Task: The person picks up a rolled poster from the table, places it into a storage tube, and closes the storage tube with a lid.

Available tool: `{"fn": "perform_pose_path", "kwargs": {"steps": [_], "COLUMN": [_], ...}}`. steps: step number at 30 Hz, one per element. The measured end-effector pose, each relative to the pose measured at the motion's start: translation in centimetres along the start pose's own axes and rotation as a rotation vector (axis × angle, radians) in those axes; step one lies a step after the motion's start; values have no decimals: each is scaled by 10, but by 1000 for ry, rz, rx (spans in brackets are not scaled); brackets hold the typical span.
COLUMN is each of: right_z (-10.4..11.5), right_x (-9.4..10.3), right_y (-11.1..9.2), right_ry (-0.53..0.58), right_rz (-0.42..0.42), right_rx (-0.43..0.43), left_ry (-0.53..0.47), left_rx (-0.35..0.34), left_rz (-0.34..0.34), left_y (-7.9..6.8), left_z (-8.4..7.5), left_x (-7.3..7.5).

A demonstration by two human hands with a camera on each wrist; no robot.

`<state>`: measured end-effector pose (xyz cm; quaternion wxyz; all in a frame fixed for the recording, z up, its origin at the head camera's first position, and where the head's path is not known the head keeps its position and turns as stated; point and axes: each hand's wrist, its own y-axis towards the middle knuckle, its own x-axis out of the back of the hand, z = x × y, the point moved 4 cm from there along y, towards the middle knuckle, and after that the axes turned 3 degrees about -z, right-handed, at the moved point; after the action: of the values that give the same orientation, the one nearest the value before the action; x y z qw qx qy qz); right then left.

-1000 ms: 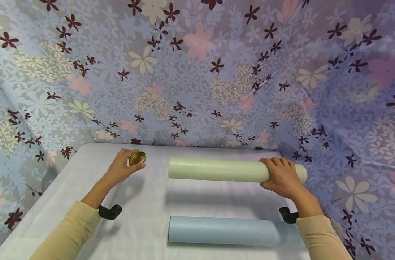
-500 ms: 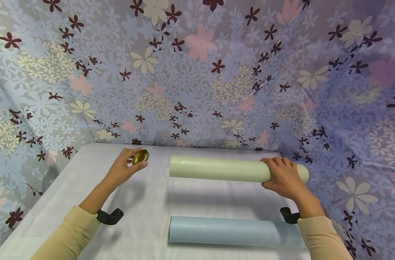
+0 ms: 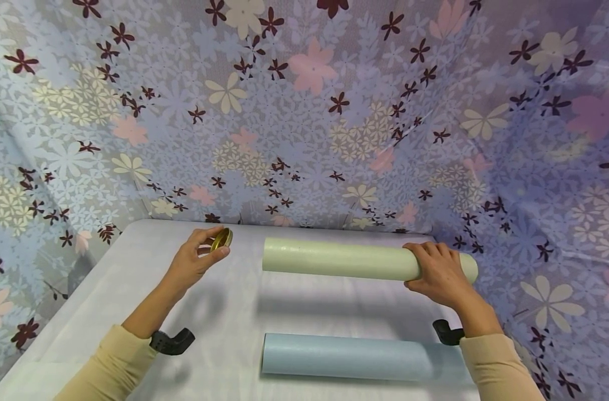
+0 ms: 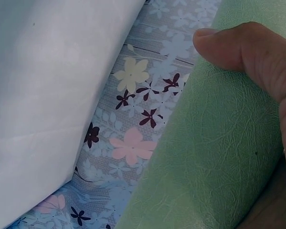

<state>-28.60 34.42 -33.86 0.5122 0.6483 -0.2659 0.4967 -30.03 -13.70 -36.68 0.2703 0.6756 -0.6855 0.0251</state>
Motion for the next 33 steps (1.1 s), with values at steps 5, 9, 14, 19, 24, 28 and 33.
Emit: {"fn": "perform_pose_path", "kwargs": {"steps": [5, 9, 14, 19, 24, 28, 33], "right_z": [0, 1, 1, 1, 1, 1, 2], "right_x": [1, 2, 3, 5, 5, 5, 6], "right_y": [0, -1, -1, -1, -1, -2, -2], "right_ry": [1, 0, 3, 9, 11, 7, 7], "right_rz": [-3, -12, -19, -15, -7, -9, -12], "right_rx": [-1, 3, 9, 6, 3, 3, 3], "left_ry": [-91, -141, -172, -212, -256, -295, -348], "left_rx": [29, 51, 86, 94, 100, 113, 135], "left_rz": [6, 26, 36, 30, 24, 25, 39], "left_y": [-4, -7, -9, -11, -13, -14, -16], "left_z": [-5, -7, -8, -9, -8, -7, -5], "left_x": [-2, -6, -9, -11, -15, -18, -23]}}
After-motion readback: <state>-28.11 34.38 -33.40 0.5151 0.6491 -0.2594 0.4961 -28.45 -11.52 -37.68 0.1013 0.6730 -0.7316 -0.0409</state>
